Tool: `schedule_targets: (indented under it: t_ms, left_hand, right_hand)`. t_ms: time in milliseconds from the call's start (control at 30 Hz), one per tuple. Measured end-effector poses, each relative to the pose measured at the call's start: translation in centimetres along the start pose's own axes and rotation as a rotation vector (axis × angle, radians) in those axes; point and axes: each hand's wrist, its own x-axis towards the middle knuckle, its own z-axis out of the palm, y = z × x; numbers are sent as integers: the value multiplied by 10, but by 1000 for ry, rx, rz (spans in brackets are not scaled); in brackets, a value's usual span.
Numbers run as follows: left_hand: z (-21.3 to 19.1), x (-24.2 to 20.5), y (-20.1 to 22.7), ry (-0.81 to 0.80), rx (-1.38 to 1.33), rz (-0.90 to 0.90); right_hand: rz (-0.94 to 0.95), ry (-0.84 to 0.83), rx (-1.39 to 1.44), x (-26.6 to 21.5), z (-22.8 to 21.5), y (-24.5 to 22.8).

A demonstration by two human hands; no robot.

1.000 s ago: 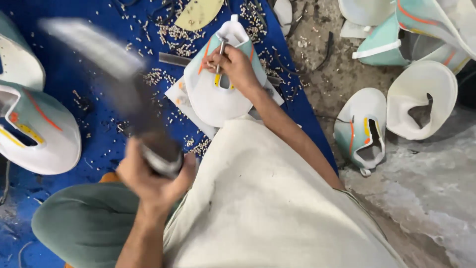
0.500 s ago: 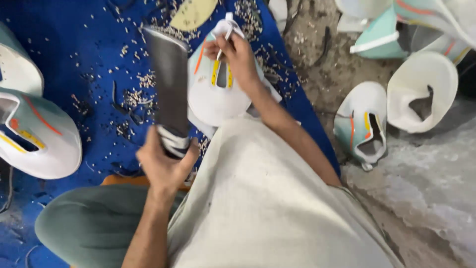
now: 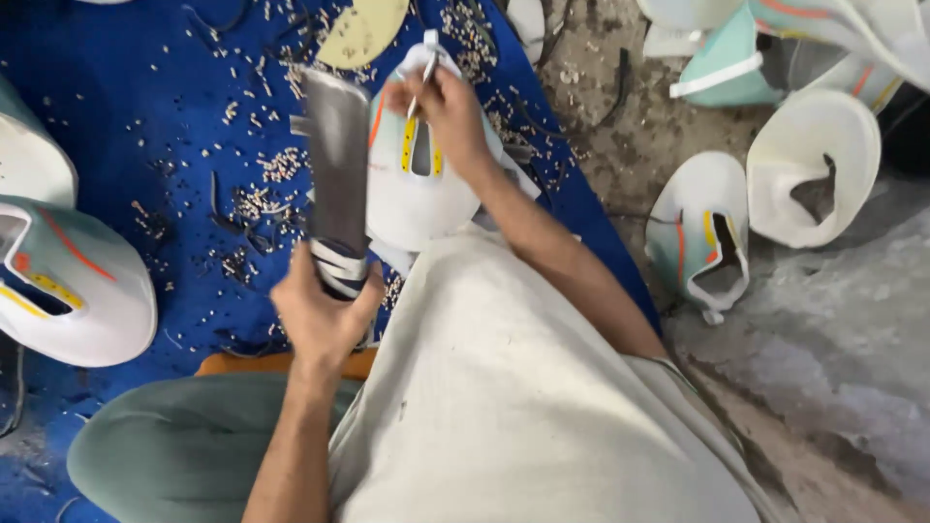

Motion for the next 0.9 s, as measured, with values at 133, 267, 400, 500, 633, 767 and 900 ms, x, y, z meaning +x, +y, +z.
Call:
schedule_targets:
  t_ms: [133,267,400,500,633,767,900]
  left_hand:
    - [-33,1,51,175,-330,219]
    - [19,27,-13,244,-322,444]
    - [43,20,-44,88,93,242]
    - [13,10,-15,-13,37,-52]
    - [-28,10,47,133,-215,169]
    - [-15,18,16,184,-308,375]
    - [33,35,-18,90,-240,273]
  right_hand:
    - [-8,-74,-7,18,-8,11]
    - [-424,-121,-382,-6,-1,8]
    - [-681,-100,-1010,-10,-4,3]
    - [-52,-28,12,23,-13,17]
    - [30,-9,18,31,-9,-21]
    - [-354,-89,-326,14,-11,2]
    - [-575,-87,-595,-9,9,-30]
